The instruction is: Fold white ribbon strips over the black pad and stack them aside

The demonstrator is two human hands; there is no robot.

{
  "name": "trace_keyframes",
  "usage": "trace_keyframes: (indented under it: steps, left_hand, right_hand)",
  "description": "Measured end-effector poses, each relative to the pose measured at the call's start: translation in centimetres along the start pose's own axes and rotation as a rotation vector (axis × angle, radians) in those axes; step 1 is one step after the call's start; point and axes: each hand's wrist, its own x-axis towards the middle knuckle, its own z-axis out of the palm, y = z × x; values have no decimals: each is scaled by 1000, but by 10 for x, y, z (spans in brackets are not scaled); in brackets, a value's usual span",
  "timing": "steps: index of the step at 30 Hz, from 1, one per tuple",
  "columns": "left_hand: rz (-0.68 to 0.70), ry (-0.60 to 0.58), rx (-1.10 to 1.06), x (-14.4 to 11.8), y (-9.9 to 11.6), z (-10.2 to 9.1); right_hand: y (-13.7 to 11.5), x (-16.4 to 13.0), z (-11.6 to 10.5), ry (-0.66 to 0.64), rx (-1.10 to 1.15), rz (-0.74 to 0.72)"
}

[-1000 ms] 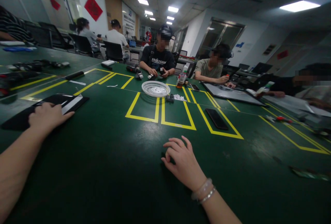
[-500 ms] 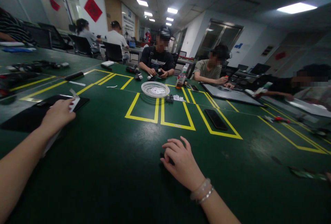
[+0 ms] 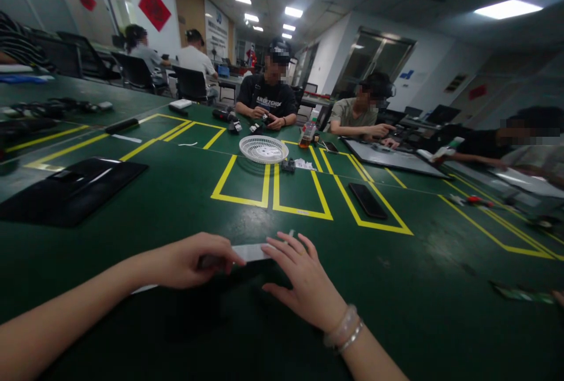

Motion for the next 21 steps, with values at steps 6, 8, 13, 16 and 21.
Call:
trace_keyframes:
  steps: [6,8,13,16,21]
  left_hand:
    - [-60,-100,-236,-5,4,1]
    - [-96,-62,-290,-7,-5,-9]
    - [-220,465,-44,-30,-59,-64]
    - [-272,919,533,-70,-105,-103]
    - [-249,952,781,-143,-152,-138]
  right_hand:
    - [-2,-1,-1,-73,313,54]
    - [-1,-1,-2,-59,457,100]
    - [9,1,-3,150,968,270]
    - [16,5,-8,414,1134,432]
    - [25,8,-13,707,1403,729]
